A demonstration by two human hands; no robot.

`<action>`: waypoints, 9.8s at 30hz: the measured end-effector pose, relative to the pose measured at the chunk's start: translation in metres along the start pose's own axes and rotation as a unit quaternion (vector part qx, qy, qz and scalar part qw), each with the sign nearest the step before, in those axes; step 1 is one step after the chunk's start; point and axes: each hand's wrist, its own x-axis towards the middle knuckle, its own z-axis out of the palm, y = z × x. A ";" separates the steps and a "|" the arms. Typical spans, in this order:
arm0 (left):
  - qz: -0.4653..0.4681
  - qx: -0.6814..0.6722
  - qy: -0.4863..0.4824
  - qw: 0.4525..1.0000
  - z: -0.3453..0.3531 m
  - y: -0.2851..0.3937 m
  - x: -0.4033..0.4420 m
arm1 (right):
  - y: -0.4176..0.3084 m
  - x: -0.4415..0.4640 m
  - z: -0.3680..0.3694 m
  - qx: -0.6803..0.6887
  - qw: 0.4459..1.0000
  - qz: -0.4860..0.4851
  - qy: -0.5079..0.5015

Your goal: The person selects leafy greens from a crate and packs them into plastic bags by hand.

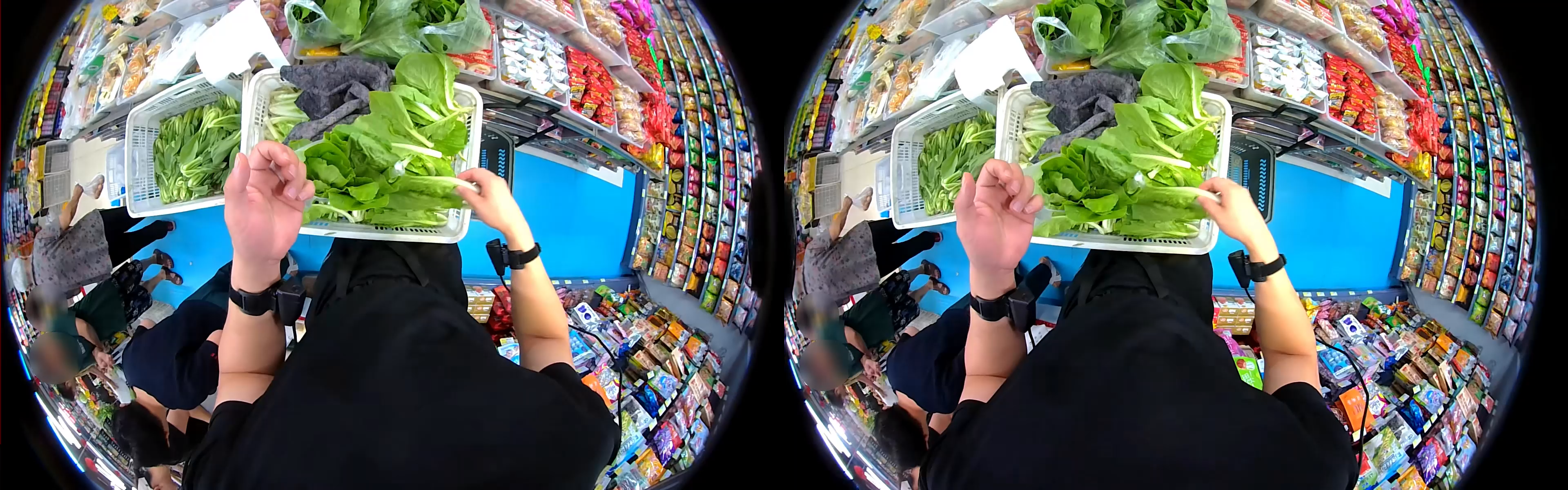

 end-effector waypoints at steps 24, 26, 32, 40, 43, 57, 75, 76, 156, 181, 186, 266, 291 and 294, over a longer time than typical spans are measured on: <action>0.116 0.020 0.100 0.988 0.029 -0.039 -0.014 | 0.011 0.056 0.027 0.619 0.761 0.143 -0.136; 0.127 0.033 0.125 0.983 0.038 -0.054 -0.017 | 0.018 0.061 0.016 0.616 0.763 0.124 -0.151; 0.172 0.052 0.206 0.962 0.059 -0.091 -0.015 | 0.024 0.072 -0.040 0.682 0.691 0.093 -0.221; 0.159 0.146 0.257 0.942 0.079 -0.128 -0.001 | 0.009 0.064 -0.084 0.738 0.607 0.042 -0.291; 0.158 0.159 0.276 0.935 0.083 -0.126 -0.007 | -0.001 0.062 -0.096 0.735 0.636 0.006 -0.235; 0.111 0.340 0.187 0.915 0.144 -0.165 0.008 | -0.062 0.027 -0.078 0.378 0.900 -0.149 -0.160; 0.038 0.127 0.055 0.990 0.140 -0.165 -0.013 | -0.078 -0.009 -0.098 0.306 0.912 -0.268 -0.054; 0.041 0.140 0.036 0.989 0.138 -0.165 -0.014 | -0.079 -0.009 -0.099 0.290 0.908 -0.295 -0.059; 0.068 -0.039 0.117 0.990 0.112 -0.171 -0.001 | -0.016 0.054 -0.028 -0.043 0.925 -0.378 -0.008; 0.301 -0.007 0.112 0.947 0.105 -0.010 -0.073 | 0.072 0.136 0.112 -0.189 0.975 -0.104 -0.053; 0.322 -0.017 0.138 0.937 0.105 -0.007 -0.093 | 0.069 0.154 0.103 -0.157 0.982 -0.101 -0.023; 0.093 0.418 0.142 0.893 0.143 -0.139 -0.021 | -0.040 0.046 -0.087 0.631 0.743 -0.007 -0.225; 0.080 0.035 0.052 0.995 0.134 -0.093 -0.042 | -0.017 0.034 -0.047 0.256 0.924 -0.282 -0.028; 0.087 0.385 0.255 0.883 0.106 -0.107 -0.059 | -0.007 0.041 -0.058 0.337 0.918 -0.208 0.023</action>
